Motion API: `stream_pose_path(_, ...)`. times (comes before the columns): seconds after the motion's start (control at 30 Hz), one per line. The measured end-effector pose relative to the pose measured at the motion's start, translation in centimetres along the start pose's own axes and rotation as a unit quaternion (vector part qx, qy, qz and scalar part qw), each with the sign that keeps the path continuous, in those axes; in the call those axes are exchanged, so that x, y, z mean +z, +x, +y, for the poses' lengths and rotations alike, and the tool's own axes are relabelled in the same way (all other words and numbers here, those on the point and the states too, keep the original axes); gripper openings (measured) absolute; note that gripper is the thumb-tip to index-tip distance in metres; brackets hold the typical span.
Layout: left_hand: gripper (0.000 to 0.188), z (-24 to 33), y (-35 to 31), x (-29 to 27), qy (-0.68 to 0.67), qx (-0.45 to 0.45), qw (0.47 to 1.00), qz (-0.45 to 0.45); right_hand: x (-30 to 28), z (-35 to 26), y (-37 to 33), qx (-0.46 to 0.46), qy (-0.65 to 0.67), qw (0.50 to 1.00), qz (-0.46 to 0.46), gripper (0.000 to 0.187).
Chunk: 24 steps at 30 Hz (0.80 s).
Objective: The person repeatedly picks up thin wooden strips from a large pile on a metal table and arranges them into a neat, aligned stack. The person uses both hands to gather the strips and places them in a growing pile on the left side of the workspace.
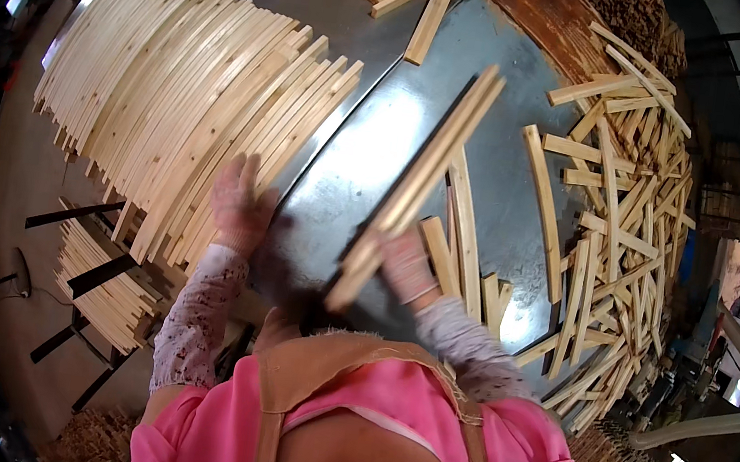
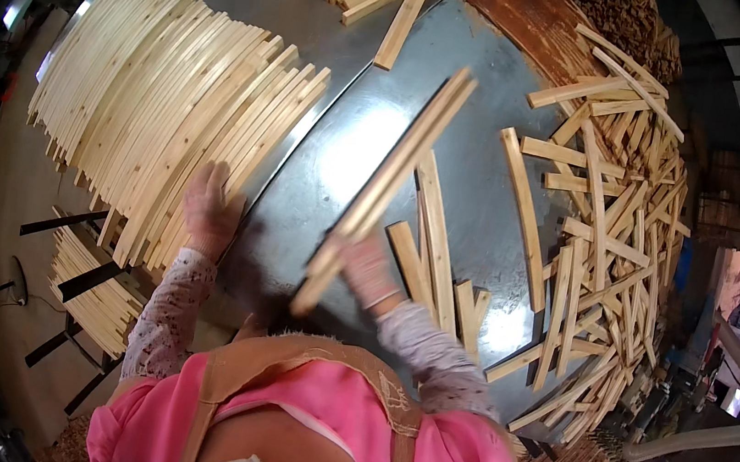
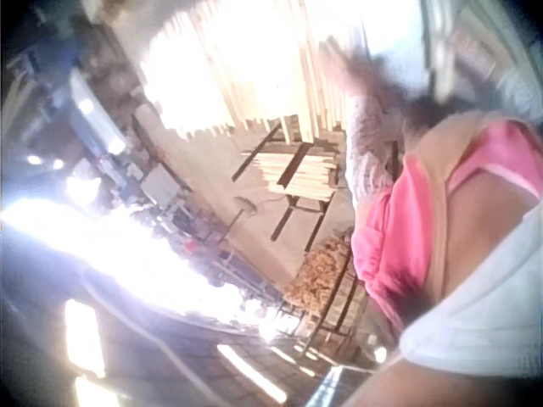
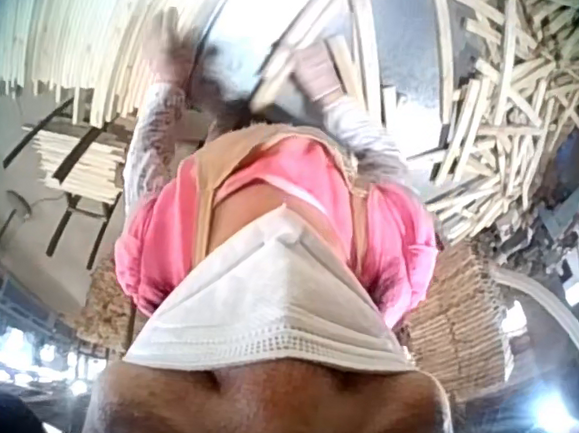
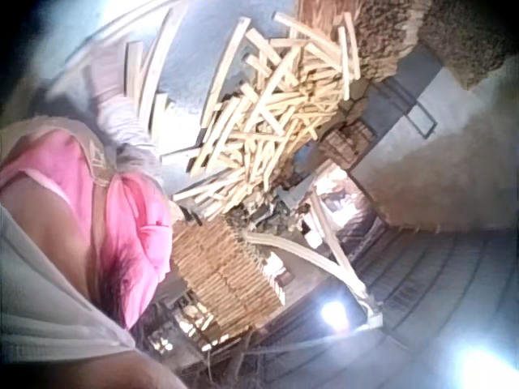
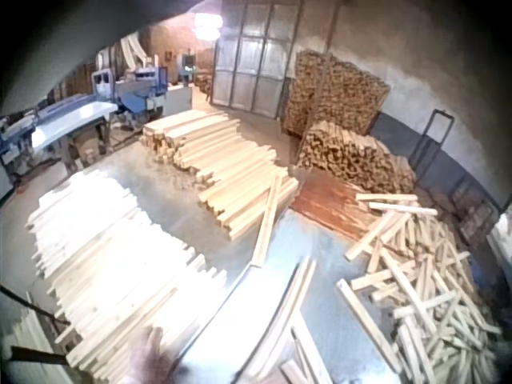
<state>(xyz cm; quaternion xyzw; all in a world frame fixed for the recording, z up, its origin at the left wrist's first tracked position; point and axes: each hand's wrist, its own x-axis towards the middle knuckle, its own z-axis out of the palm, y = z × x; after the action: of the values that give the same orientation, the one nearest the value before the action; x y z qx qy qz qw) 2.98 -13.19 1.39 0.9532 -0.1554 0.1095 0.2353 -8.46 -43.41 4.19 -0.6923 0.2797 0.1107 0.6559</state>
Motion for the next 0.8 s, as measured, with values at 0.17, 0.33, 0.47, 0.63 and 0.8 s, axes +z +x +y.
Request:
stream_pose_path(0.17, 0.068, -0.7, 4.0, -0.7, -0.020, 0.004, 1.000, 0.017, 18.2, 3.3, -5.3, -0.043, -0.282, 0.943, -0.170, 0.051)
stream_pose_path(0.33, 0.066, -0.4, 10.2, -0.2, -0.183, -0.029, 0.982, -0.034, 17.3, -0.8, 2.8, -0.286, -0.386, 0.798, -0.364, 0.040)
stream_pose_path(0.47, 0.064, 1.4, 19.3, 3.9, -0.165, -0.009, 0.977, -0.135, 6.9, -8.5, 14.4, -0.389, -0.509, 0.759, -0.112, 0.021)
stream_pose_path(0.63, 0.070, 7.0, 33.3, 13.2, -0.053, 0.100, 0.987, -0.118, -0.5, -17.2, 30.5, -0.123, -0.416, 0.869, 0.238, 0.068)
stream_pose_path(0.8, 0.064, 10.9, 44.7, 21.5, 0.122, 0.107, 0.974, -0.157, -3.0, -16.7, 38.0, -0.085, -0.299, 0.911, 0.271, 0.087)
